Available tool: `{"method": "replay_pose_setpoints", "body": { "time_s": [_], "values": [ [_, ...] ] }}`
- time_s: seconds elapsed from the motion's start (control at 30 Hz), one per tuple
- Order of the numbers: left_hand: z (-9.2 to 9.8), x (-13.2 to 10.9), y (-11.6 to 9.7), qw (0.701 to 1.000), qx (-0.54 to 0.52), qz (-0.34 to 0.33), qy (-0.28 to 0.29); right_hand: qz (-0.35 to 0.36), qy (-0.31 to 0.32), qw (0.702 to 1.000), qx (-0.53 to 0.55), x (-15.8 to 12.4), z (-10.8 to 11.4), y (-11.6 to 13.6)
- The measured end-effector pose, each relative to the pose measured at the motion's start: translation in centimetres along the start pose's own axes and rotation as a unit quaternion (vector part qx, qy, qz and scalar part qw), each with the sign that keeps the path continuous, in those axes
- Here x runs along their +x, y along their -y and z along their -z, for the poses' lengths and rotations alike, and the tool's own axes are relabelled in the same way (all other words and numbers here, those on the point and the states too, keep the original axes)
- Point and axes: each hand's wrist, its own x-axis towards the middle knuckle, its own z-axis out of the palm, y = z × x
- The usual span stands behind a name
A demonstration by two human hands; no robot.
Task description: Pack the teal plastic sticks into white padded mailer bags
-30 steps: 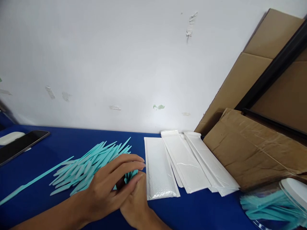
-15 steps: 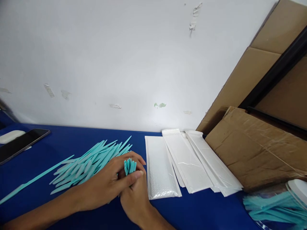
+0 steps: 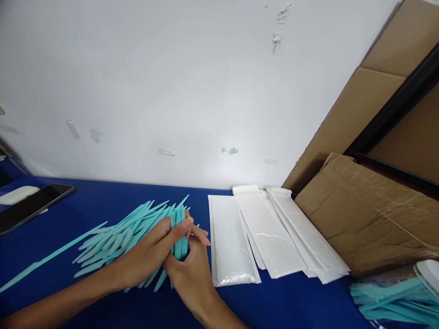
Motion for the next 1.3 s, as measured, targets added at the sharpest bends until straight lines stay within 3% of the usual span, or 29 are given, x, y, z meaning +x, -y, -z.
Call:
{"method": "replay_pose_setpoints", "body": {
  "time_s": [0.1, 0.17, 0.23, 0.3, 0.4, 0.57, 0.63, 0.7, 0.8, 0.83, 0.87, 0.9, 0.93, 1.0, 1.07, 1.17, 1.3],
  "values": [
    [1.0, 0.8, -0.4, 0.985, -0.155, 0.074, -0.027, -0.049, 0.069, 0.994, 0.068, 0.2, 0.3, 0.7],
    [2.2, 1.5, -1.2, 0.961, -0.257, 0.064, -0.073, -0.079, 0.097, 0.979, 0.158, 0.5, 0.5, 1.0],
    [3.2, 2.1, -2.2, 0.933, -0.334, 0.027, -0.132, -0.128, 0.093, 0.944, 0.290, 0.8, 0.7, 1.1],
    [3.5, 2.3, -2.9, 0.915, -0.368, -0.002, -0.167, -0.185, 0.073, 0.889, 0.412, 1.2, 0.7, 1.1],
    [1.8, 1.6, -2.8, 0.910, -0.370, -0.027, -0.183, -0.242, 0.042, 0.839, 0.485, 1.3, 0.0, 0.9],
    [-2.9, -0.2, -0.7, 0.941, -0.272, -0.015, -0.203, -0.281, -0.072, 0.836, 0.466, 0.4, -1.9, -0.3],
    [-3.3, -0.4, -0.5, 0.944, -0.257, -0.006, -0.208, -0.264, -0.051, 0.869, 0.416, 0.4, -2.2, -0.5],
    [-2.5, -0.2, -0.8, 0.940, -0.272, 0.002, -0.206, -0.209, -0.012, 0.920, 0.332, 0.8, -1.3, 0.2],
    [-0.1, 0.5, -2.1, 0.926, -0.301, 0.007, -0.228, -0.057, -0.022, 0.993, 0.105, 2.4, 3.0, 2.2],
    [0.8, 0.7, -2.6, 0.922, -0.303, 0.004, -0.241, 0.007, -0.038, 0.999, -0.021, 3.0, 5.1, 2.9],
    [1.6, 1.0, -3.0, 0.919, -0.303, -0.001, -0.253, 0.055, -0.064, 0.985, -0.152, 3.6, 7.4, 3.3],
    [2.3, 1.1, -3.5, 0.915, -0.303, -0.009, -0.265, 0.087, -0.101, 0.951, -0.278, 4.2, 9.7, 3.5],
    [3.0, 1.3, -3.9, 0.912, -0.305, -0.015, -0.275, 0.099, -0.147, 0.900, -0.399, 4.7, 11.9, 3.4],
    [4.0, 1.5, -4.5, 0.903, -0.316, -0.021, -0.290, 0.053, -0.197, 0.798, -0.567, 5.3, 15.4, 2.3],
    [4.8, 1.7, -4.8, 0.893, -0.332, -0.019, -0.302, -0.049, -0.178, 0.734, -0.653, 5.5, 17.2, 0.7],
    [5.4, 1.9, -4.9, 0.881, -0.356, -0.009, -0.311, -0.092, -0.154, 0.704, -0.687, 5.3, 17.4, -1.2],
    [5.7, 2.0, -4.5, 0.880, -0.367, 0.000, -0.301, -0.086, -0.143, 0.675, -0.719, 5.0, 16.3, -1.1]
  ]
}}
